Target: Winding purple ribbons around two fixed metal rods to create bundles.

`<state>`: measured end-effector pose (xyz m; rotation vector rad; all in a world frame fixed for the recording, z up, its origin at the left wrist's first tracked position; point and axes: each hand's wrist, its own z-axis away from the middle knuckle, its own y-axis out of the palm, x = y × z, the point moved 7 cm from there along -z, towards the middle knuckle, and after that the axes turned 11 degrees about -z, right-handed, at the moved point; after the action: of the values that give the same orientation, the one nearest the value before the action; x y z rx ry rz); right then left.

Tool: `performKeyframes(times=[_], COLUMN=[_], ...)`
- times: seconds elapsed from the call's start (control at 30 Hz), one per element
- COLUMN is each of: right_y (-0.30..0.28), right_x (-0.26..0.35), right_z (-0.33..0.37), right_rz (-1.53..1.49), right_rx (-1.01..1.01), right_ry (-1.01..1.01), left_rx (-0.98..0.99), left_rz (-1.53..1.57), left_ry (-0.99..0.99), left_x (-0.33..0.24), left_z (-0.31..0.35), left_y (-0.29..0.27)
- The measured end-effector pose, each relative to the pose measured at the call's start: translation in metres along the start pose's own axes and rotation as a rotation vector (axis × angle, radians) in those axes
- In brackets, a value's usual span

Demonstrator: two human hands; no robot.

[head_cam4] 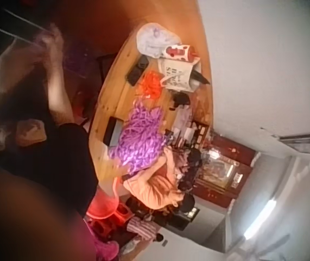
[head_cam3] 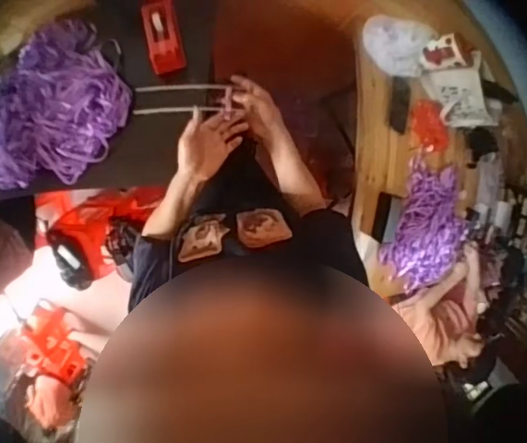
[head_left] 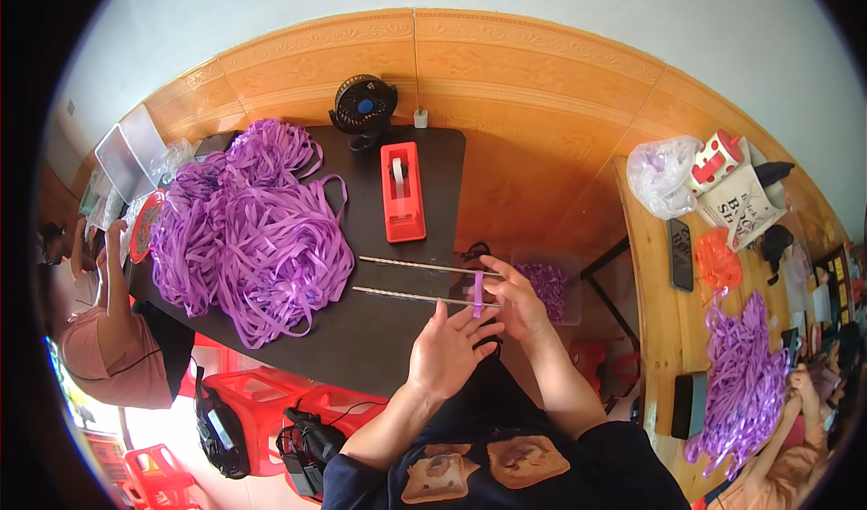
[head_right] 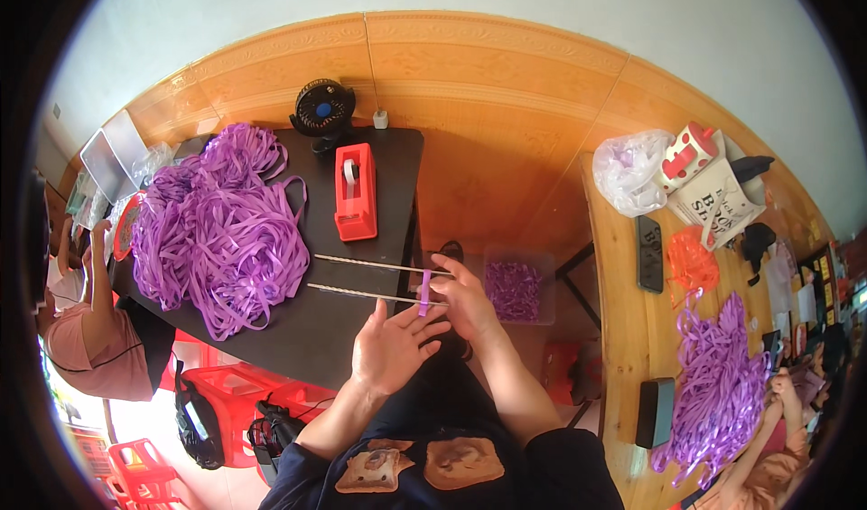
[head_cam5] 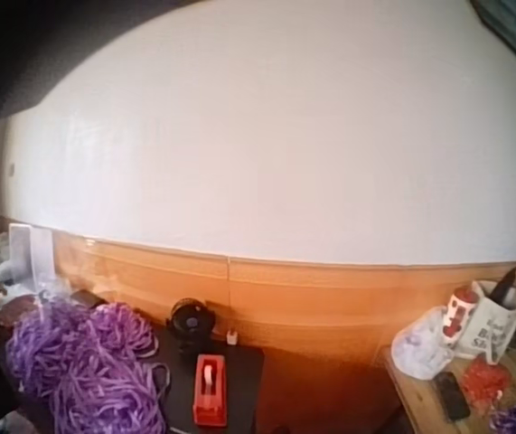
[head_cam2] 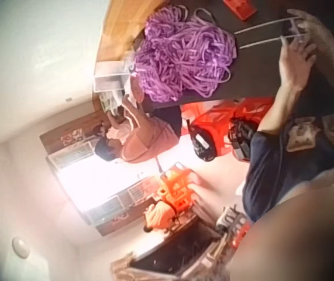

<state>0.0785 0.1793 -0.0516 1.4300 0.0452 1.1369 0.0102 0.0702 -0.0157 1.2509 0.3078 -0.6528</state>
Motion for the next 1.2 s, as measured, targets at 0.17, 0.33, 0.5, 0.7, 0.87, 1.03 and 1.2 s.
performKeyframes(times=[0.17, 0.33, 0.5, 0.7, 0.87, 1.03, 1.2], right_y=[0.013, 0.012, 0.012, 0.013, 0.007, 0.01, 0.023], right_x=[0.005, 0.007, 0.006, 0.006, -0.003, -0.03, -0.033], right_z=[-0.001, -0.004, -0.005, -0.005, -0.004, -0.009, -0.015], right_rz=[0.145, 0.225, 0.236, 0.187, 0.086, -0.431, -0.572], right_rx=[-0.072, -0.111, -0.123, -0.113, -0.106, 0.125, 0.321], right_ry=[-0.046, -0.104, -0.093, -0.085, -0.02, 0.124, 0.14], left_rx=[-0.013, -0.012, 0.016, 0.014, 0.014, 0.014, 0.019], left_rz=[0.006, 0.009, 0.074, 0.077, 0.044, 0.026, 0.033], left_ry=[0.003, 0.009, 0.004, 0.005, 0.008, 0.002, 0.009], left_x=[0.001, 0.002, 0.0, -0.001, 0.0, 0.0, 0.0], left_z=[-0.001, 0.0, 0.0, 0.0, 0.0, 0.001, 0.0], left_y=[-0.001, -0.002, 0.0, 0.001, 0.0, 0.002, 0.001])
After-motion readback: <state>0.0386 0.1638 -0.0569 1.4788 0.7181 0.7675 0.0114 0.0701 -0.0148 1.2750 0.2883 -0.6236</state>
